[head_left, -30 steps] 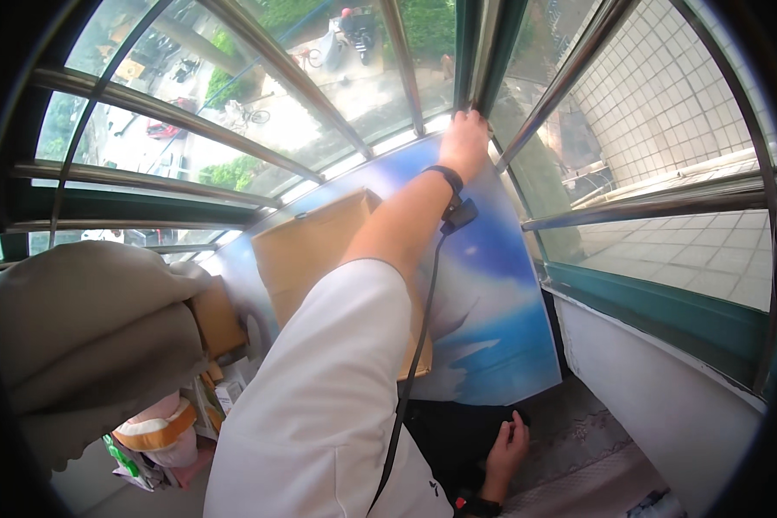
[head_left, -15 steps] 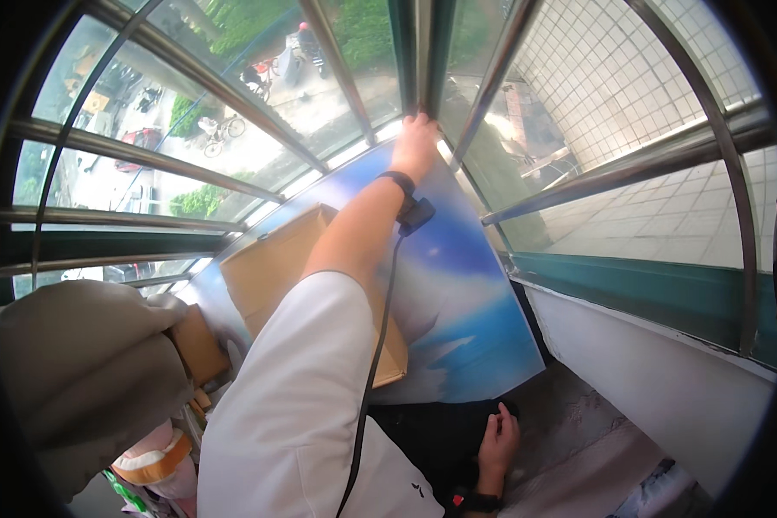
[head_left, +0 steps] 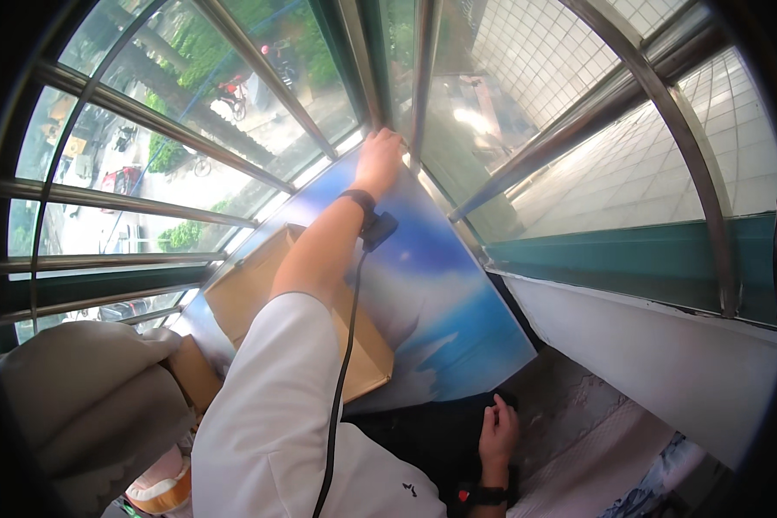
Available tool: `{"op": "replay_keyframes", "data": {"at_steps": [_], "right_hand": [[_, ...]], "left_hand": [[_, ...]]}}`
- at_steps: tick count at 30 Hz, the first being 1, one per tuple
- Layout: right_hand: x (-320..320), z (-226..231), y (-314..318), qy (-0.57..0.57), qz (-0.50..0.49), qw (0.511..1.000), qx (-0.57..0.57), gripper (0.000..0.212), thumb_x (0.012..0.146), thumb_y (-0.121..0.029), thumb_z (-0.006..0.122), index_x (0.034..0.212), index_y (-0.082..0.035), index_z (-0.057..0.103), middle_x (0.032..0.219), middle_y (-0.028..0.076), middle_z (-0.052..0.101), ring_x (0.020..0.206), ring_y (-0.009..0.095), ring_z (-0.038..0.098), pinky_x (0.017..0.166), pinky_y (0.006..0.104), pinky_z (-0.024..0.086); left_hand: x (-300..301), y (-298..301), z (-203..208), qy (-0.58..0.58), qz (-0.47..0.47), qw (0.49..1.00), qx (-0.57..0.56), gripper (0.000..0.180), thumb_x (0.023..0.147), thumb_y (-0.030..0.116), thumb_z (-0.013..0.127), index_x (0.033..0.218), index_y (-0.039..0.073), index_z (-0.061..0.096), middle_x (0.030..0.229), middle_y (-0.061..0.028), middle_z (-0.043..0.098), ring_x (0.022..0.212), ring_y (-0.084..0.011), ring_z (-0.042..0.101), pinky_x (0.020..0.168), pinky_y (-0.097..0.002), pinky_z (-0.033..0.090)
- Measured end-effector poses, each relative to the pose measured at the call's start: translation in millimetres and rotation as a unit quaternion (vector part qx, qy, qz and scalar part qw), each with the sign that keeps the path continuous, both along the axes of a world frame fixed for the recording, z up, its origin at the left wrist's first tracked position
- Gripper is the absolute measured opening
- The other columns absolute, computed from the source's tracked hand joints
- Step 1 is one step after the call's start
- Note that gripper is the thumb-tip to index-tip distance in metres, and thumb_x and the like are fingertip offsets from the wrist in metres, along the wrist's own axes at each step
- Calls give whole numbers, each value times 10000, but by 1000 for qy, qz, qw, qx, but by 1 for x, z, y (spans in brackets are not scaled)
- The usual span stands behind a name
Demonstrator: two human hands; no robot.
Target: Cleaning a window and its frame using a cloth and wet wipes.
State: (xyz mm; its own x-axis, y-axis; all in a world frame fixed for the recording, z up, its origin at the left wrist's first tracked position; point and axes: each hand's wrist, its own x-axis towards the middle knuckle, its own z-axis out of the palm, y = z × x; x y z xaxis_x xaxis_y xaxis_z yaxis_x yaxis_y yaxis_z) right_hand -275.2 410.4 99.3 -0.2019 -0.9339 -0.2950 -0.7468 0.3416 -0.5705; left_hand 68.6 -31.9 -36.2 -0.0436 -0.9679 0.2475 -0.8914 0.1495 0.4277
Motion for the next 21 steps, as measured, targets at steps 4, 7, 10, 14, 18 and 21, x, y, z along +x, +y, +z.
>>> {"op": "replay_keyframes", "data": {"at_steps": [4,7,10,14,18,21], "right_hand": [[1,2,1,-7,-7,1000,-2,265,910,-117,620,1146,-1,650,826,99,586,757,279,567,698,399,463],[2,4,2,-5,-13,1000,-4,267,905,-111,628,1148,-2,649,831,101,590,760,281,569,702,401,464],[4,5,2,-5,-10,1000,-10,267,900,-104,634,1146,-4,650,834,100,593,764,280,571,709,401,466],[4,5,4,-5,-21,1000,-16,272,893,-96,641,1149,-6,651,837,96,598,771,275,575,719,398,470],[3,5,8,-10,-27,1000,-3,281,886,-91,647,1155,-8,651,845,89,610,778,269,581,727,395,475],[3,3,9,-13,-28,999,-8,283,883,-90,650,1155,-12,652,857,84,620,781,264,584,727,395,476]], "left_hand": [[-3,1,5,16,-16,999,-23,198,866,125,570,1018,58,678,1031,-120,633,1022,-348,567,923,-431,467],[-11,12,25,-19,-77,997,-18,143,841,108,605,952,56,678,980,-119,628,987,-353,571,911,-431,467],[-10,11,4,57,-33,997,-39,101,820,93,630,905,60,674,943,-115,618,959,-359,570,890,-436,473],[-12,10,-2,69,-39,996,-40,90,816,94,636,894,76,676,927,-110,614,941,-363,569,870,-440,479],[-12,8,-4,87,-38,995,-12,96,809,91,639,896,85,679,919,-111,609,939,-363,568,857,-439,483],[-12,5,-5,89,-29,996,-6,98,809,96,638,896,83,682,914,-117,608,937,-365,568,858,-439,481]]}}
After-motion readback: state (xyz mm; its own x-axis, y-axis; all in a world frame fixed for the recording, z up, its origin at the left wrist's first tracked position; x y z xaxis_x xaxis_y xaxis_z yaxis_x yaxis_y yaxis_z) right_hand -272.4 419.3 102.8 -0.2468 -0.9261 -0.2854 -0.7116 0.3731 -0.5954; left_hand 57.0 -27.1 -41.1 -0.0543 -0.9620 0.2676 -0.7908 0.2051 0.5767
